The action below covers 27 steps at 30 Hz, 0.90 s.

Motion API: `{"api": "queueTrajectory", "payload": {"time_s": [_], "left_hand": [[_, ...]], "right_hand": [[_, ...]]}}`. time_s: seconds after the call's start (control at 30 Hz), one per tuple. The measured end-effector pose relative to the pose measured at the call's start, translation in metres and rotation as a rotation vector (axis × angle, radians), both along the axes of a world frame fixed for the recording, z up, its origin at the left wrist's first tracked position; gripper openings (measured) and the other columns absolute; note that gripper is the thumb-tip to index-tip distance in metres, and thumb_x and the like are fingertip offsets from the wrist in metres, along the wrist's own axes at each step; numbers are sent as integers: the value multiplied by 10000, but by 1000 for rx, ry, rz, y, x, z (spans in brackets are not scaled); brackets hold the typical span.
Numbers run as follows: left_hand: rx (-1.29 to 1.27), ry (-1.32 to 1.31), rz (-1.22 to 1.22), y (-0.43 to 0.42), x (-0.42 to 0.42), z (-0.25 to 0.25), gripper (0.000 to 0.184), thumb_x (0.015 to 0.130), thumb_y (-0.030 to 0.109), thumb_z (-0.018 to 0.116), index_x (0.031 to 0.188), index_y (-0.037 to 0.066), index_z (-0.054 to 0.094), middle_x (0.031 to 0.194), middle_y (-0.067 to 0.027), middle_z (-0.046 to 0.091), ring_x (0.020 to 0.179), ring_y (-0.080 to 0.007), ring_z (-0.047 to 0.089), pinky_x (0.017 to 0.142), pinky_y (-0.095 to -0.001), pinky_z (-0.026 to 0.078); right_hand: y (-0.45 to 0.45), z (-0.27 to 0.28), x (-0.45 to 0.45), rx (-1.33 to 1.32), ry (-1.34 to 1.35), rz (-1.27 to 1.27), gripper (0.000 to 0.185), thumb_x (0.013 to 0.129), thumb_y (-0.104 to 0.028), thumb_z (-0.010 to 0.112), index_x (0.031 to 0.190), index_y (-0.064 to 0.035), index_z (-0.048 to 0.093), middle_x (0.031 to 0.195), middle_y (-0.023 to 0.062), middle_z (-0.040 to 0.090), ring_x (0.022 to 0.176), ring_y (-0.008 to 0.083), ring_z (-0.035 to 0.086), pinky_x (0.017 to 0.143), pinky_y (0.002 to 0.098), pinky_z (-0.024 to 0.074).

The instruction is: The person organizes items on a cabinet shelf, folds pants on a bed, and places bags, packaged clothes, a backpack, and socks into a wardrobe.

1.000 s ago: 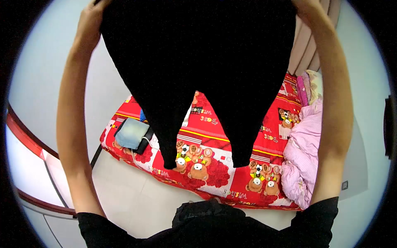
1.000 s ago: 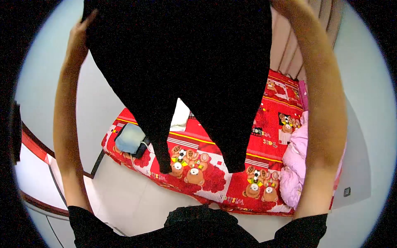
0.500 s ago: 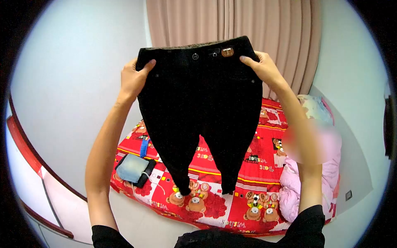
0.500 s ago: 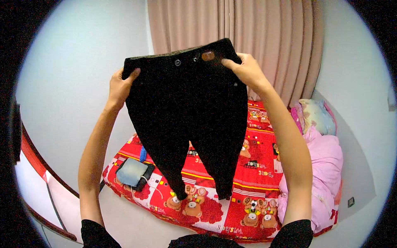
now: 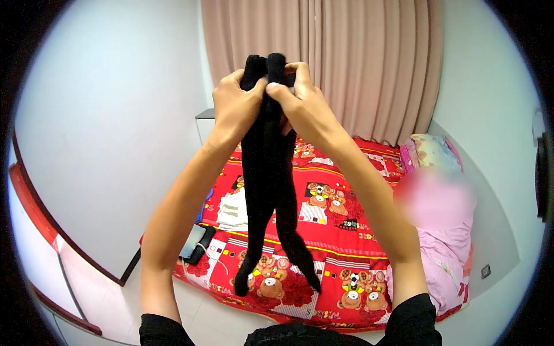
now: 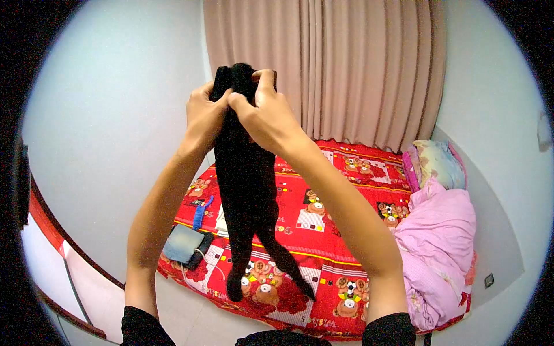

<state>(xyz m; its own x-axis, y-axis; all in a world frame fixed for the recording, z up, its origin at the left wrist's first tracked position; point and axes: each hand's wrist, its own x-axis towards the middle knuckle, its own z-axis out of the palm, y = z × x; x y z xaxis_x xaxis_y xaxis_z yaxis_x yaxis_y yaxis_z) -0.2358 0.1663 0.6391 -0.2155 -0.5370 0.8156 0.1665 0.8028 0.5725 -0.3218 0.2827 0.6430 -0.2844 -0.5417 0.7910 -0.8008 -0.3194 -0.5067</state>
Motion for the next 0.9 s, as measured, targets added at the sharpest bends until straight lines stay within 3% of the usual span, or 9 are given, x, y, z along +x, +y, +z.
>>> {"api": "queueTrajectory", "payload": {"time_s": [0.07,0.27,0.4,0.53,0.63,0.73,0.77,0.87,0.9], "left_hand": [[-33,28,-13,4,5,-4,243,790,210,654,856,-23,652,724,-143,674,662,-197,653,626,-330,498],[-115,85,-70,13,7,-10,224,832,194,626,859,-29,630,686,-105,641,630,-92,557,580,-296,469],[-38,51,-185,17,13,-1,217,858,187,607,887,-28,618,706,-91,628,662,-88,540,597,-290,466],[-15,-25,-381,20,19,-4,204,909,168,546,979,-14,606,795,-23,619,730,-96,555,658,-257,463],[190,28,-685,21,25,-4,219,932,166,529,1050,-9,586,889,-25,621,790,-92,566,703,-239,470],[198,-1,-860,20,31,2,261,953,178,518,1134,-7,557,975,-44,624,867,-98,583,774,-238,483],[219,-3,-862,21,30,4,261,956,180,510,1134,-5,558,974,-48,625,876,-101,586,783,-245,484],[295,-22,-835,22,31,9,330,966,252,472,1178,8,540,1020,-71,628,951,-140,593,845,-282,481],[325,-41,-809,23,32,8,399,973,322,440,1221,20,520,1067,-91,631,1016,-177,596,898,-312,476]], "right_hand": [[5,-1,5,38,-124,207,492,851,-288,545,1115,80,354,753,336,602,769,476,621,688,515,497],[1,-11,14,-143,226,-297,523,852,-438,526,1103,-17,345,690,254,617,665,473,612,599,527,478],[-3,-12,5,-252,330,-360,549,829,-461,512,1174,-67,347,986,269,577,960,402,579,847,565,394],[-10,-15,5,-331,504,-539,525,849,-466,497,1205,-95,392,1115,233,519,1129,383,474,958,609,270],[-16,2,-18,-355,636,-203,565,883,-534,435,1205,-71,470,1125,149,557,1138,350,485,1023,619,204],[-14,36,-36,-390,679,30,573,899,-554,420,1147,-52,543,878,191,647,882,392,619,924,555,382],[-10,40,-35,-269,593,38,547,911,-544,406,1120,-64,567,810,214,647,777,438,620,754,507,479],[-28,58,-38,-269,687,-99,514,915,-525,408,1068,-76,608,801,248,632,749,459,609,661,477,492],[-33,62,-40,-247,714,-117,529,931,-515,362,1008,-69,637,887,270,631,817,453,613,730,503,488]]}}
